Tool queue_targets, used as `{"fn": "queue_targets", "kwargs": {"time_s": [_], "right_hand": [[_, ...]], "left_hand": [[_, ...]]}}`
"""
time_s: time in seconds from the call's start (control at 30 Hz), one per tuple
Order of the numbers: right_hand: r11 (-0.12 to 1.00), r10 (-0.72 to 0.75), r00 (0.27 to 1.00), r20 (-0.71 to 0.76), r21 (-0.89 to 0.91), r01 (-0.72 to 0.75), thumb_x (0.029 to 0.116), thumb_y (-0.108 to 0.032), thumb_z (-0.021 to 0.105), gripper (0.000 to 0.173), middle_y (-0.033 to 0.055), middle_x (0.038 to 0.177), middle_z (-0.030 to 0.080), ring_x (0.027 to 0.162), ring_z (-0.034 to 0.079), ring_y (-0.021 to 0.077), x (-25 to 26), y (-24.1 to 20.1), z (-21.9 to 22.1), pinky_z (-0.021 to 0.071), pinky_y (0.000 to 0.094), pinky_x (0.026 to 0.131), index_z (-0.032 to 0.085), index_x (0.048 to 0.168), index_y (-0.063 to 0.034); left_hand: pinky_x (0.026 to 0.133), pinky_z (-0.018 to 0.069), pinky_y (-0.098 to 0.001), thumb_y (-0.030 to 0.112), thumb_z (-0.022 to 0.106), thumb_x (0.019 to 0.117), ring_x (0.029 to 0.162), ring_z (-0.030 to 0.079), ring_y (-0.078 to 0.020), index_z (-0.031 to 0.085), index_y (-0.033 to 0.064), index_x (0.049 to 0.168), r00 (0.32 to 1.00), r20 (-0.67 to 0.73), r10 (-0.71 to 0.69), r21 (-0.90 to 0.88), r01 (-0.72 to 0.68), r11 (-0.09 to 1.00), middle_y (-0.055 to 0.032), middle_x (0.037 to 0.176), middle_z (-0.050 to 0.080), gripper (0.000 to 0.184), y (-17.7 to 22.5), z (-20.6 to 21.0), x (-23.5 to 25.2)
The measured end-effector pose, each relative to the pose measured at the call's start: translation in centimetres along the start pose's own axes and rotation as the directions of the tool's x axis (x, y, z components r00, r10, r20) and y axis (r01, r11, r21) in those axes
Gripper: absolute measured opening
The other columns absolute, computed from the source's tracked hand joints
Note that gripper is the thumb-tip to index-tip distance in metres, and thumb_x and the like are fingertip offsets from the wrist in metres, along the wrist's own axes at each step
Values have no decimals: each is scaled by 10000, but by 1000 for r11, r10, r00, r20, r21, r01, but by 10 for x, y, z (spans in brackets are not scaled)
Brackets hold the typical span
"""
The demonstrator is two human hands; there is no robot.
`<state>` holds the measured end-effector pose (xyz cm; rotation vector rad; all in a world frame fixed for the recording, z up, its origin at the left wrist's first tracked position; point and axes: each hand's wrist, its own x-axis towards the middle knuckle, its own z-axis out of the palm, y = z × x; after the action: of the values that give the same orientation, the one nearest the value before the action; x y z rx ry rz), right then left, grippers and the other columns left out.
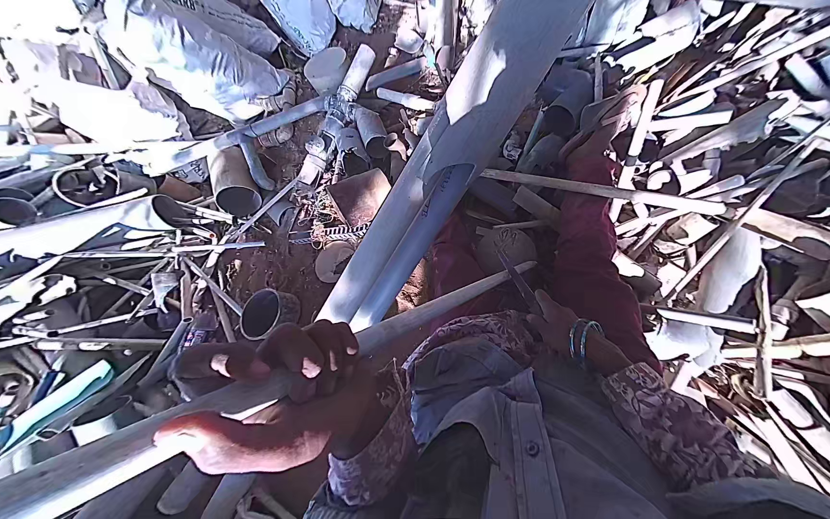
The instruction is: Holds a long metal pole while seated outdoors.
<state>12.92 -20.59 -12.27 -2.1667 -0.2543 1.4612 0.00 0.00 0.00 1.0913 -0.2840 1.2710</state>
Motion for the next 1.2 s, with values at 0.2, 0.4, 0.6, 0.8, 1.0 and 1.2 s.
{"fn": "queue_targets", "kwargs": {"time_s": [0.2,0.4,0.6,0.8,1.0,1.2], "right_hand": [[896,-399,909,118,261,359,1117,-216,426,348,46,793,450,539,505,102,-42,-3,-1,485,256,525,352,1400,-27],[960,-281,946,159,62,275,1122,-119,373,308,113,833,507,614,527,127,-103,-53,-22,498,237,643,433,1368,57],[994,-104,994,22,47,103,1135,-233,369,448,219,1051,574,819,646,273,-13,-2,5,540,416,781,268,1505,-1],[790,-598,783,170,287,541,1097,-206,439,465,50,820,501,530,512,79,-71,-19,10,482,235,495,310,1479,26],[995,-69,997,25,68,67,1133,-226,379,518,250,1171,562,869,648,278,10,12,-3,539,414,808,194,1567,-13],[965,-256,965,59,79,251,1117,-165,428,330,139,898,516,682,547,180,-61,-25,-3,514,322,685,415,1381,32]], "left_hand": [[404,464,-254,540,363,1060,406,499,-114,586,97,908,1000,-10,-3,2,4,1000,-2,585,579,519,-1,-1,2],[412,468,-242,566,343,1058,416,509,-101,588,104,909,1000,-19,-5,16,5,1000,8,593,587,543,0,4,1],[408,473,-263,528,388,1056,409,499,-120,602,86,905,1000,8,-14,-33,14,999,0,585,565,514,1,-1,1],[387,438,-242,564,348,1055,384,464,-102,576,100,883,1000,-10,-2,-12,2,1000,15,547,534,545,-1,0,1],[391,440,-231,524,373,1061,388,473,-88,569,100,853,1000,-28,-14,-50,13,999,20,545,535,511,1,4,-3],[393,447,-243,535,372,1060,390,467,-99,560,105,871,1000,-7,3,-39,-4,999,18,546,521,506,-2,1,0]]}}
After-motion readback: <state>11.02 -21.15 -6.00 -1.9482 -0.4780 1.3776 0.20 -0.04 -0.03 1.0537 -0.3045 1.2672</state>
